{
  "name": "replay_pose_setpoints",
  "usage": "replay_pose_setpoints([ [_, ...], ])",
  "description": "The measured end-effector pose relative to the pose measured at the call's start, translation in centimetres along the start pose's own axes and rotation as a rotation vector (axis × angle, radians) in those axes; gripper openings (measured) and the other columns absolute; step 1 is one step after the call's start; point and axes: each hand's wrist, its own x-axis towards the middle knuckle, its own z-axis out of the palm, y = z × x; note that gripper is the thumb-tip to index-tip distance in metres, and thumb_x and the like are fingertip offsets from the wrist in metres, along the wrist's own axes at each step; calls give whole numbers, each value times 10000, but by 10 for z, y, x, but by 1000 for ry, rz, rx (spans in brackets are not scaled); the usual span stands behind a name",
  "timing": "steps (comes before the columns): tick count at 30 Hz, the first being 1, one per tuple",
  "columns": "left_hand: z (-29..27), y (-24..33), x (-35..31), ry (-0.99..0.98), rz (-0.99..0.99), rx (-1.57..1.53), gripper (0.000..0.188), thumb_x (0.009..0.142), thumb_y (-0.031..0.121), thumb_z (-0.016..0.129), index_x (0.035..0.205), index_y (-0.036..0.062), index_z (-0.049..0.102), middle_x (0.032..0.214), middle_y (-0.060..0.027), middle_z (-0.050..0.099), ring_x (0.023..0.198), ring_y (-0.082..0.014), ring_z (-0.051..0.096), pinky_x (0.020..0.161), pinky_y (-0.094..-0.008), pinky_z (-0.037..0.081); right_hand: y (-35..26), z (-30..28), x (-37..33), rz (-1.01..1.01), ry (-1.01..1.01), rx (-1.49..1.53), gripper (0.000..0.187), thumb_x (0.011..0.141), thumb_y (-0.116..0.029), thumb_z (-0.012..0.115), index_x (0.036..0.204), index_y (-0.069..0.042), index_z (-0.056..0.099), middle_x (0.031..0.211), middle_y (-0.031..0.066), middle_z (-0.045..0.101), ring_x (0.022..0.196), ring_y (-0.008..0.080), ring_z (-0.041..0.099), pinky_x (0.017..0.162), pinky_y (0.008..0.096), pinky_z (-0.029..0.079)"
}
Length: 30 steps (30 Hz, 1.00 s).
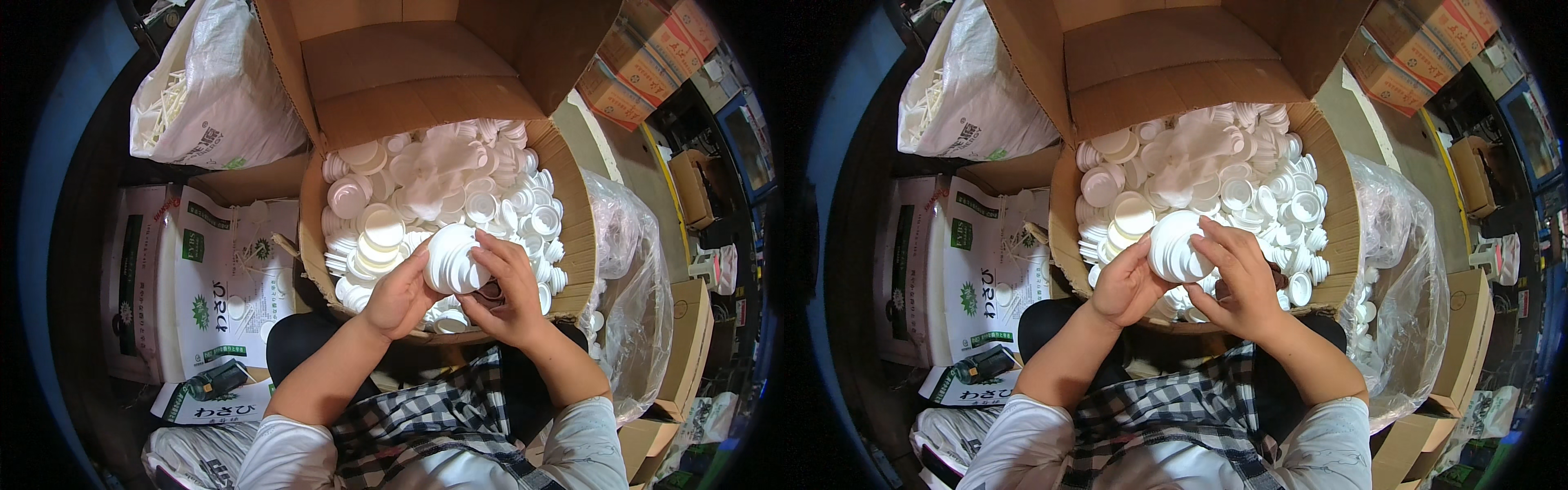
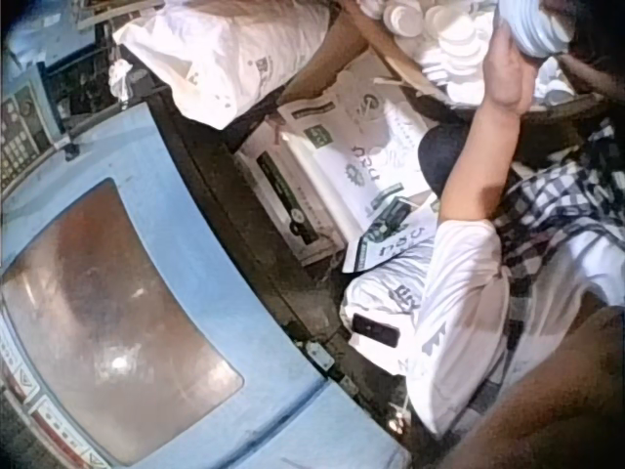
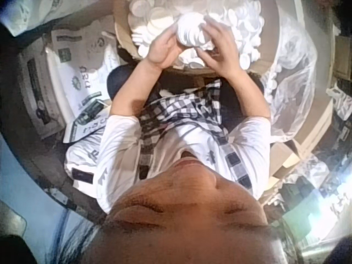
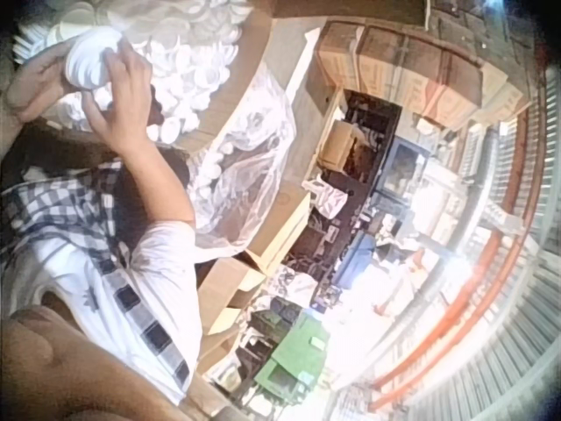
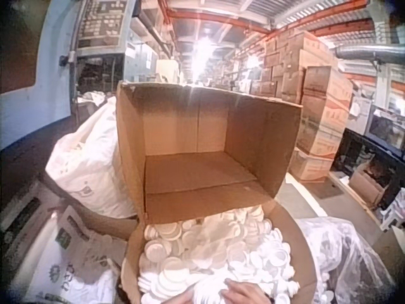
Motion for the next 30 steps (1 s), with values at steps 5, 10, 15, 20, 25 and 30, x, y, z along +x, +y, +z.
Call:
replay_pose_setpoints([
  [5, 2, 0, -1, 2, -6, 25, 439, 974, 288, 220, 1334, 51, 302, 1273, -82, 439, 1156, -196, 453, 978, -366, 356, 1, 1, -1, 9, -2, 16, 578, 616, -59, 715, 1157, -48, 512, 1221, 183, 490, 1017, 339, 499, 863, 394, 414],
  [10, -1, -9, 0, 62, 133, 304, 448, 935, 260, 443, 1297, 19, 334, 1201, -76, 481, 1086, -151, 478, 923, -308, 389, 3, 9, -3, 26, -14, -1, 594, 616, -64, 726, 1167, -59, 504, 1234, 169, 488, 1022, 343, 496, 865, 391, 417],
  [15, 0, -7, -1, 136, 258, 518, 501, 883, 163, 563, 1275, -27, 316, 1158, -93, 489, 1056, -145, 477, 907, -290, 394, 7, 12, -7, 181, -28, 257, 680, 619, -91, 744, 1232, -37, 455, 1256, 148, 476, 1067, 317, 481, 915, 370, 389],
  [20, 1, -23, 7, 57, 319, 507, 501, 847, 52, 581, 1274, -16, 327, 1203, -97, 452, 1109, -163, 448, 942, -295, 378, 31, 27, -8, 594, 342, 1014, 586, 899, -428, 467, 1274, 15, 384, 1275, 140, 420, 1151, 208, 422, 982, 352, 331],
  [25, -5, -43, 8, 68, 413, 727, 509, 811, -20, 587, 1267, -25, 359, 1162, -82, 436, 1098, -166, 442, 963, -304, 350, 28, 37, 0, 1034, 461, 1039, 501, 950, -457, 301, 944, -9, 526, 827, 81, 551, 741, 164, 535, 702, 306, 453],
  [30, -10, -49, 5, 103, 553, 1068, 506, 811, 7, 599, 1258, -45, 368, 1118, -90, 421, 1067, -173, 450, 939, -290, 356, 31, 42, -1, 919, 456, 872, 463, 952, -443, 310, 786, -55, 500, 694, 36, 483, 627, 123, 462, 602, 283, 422],
])
